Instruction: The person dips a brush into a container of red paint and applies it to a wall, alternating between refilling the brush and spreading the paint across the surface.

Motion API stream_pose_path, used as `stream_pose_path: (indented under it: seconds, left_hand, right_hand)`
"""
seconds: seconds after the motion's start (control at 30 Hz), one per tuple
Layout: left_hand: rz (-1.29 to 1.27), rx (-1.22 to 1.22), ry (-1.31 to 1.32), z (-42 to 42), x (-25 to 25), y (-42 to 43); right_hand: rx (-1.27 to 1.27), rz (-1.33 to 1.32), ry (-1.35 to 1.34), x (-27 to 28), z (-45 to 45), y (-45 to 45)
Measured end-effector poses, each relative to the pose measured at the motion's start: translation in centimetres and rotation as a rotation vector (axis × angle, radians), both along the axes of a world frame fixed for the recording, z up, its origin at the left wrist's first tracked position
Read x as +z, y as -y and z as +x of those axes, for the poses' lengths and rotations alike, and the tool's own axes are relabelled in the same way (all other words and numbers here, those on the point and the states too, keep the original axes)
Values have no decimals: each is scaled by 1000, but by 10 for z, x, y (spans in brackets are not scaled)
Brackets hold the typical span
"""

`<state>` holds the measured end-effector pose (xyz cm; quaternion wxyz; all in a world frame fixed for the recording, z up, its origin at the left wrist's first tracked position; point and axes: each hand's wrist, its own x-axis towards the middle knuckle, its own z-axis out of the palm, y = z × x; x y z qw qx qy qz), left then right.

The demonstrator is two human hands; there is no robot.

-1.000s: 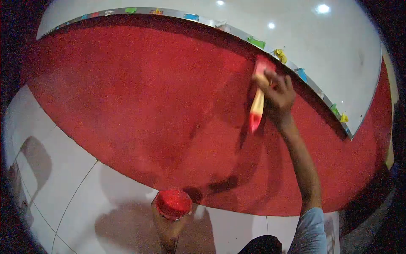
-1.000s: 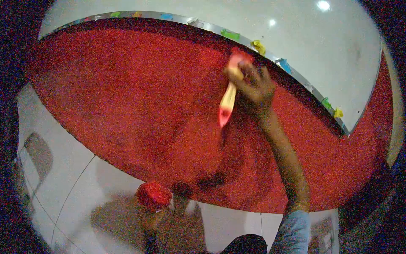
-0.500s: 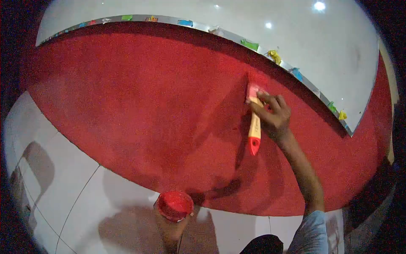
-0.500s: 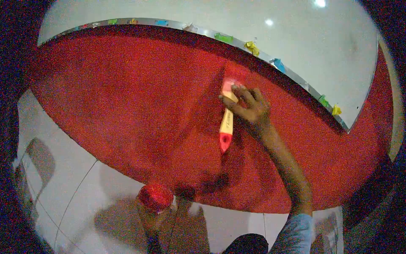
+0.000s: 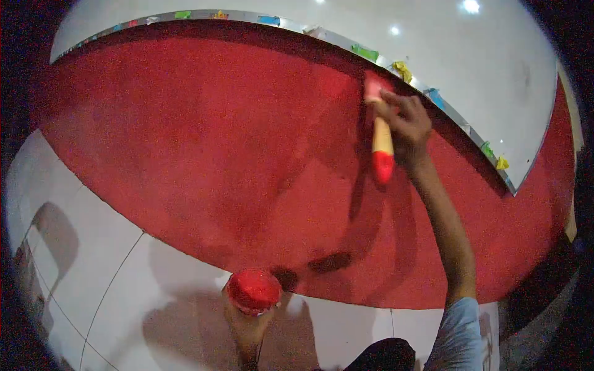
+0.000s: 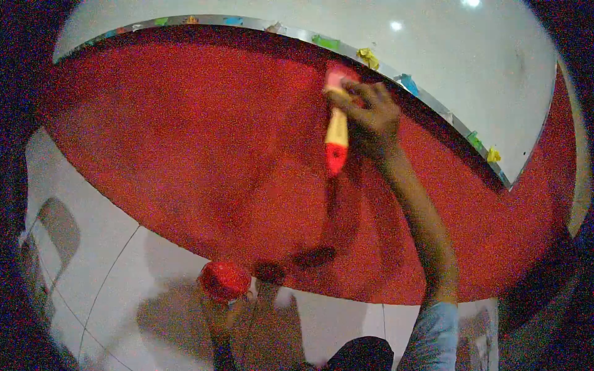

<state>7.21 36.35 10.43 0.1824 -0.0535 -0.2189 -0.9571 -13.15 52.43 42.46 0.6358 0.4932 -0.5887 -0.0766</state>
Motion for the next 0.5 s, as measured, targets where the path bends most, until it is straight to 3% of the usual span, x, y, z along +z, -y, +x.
stream_pose_path:
  seconds: [0.03, 0.1, 0.2, 0.27, 0.33, 0.43, 0.5]
  left_hand:
    - [-421, 340, 154, 5, 9, -8]
    - [-834, 615, 333, 7, 10, -10]
    - [-757, 467, 373, 3, 1, -4]
    - [-656, 435, 387, 5, 6, -6]
    - [-592, 418, 433, -1, -1, -8]
    - [-743, 497, 447, 2, -10, -3]
    - [-844, 537, 436, 6, -12, 3]
  right_hand:
    - [-81, 98, -35, -11, -13, -4]
    - [-109, 294, 113, -55, -15, -13]
    - [-107, 427, 280, -79, 27, -6]
    - [-2, 125, 9, -42, 9, 6]
    - [42, 8, -44, 8, 6, 23]
    - [-42, 174, -41, -13, -14, 28]
    - [-43, 318, 119, -85, -41, 9]
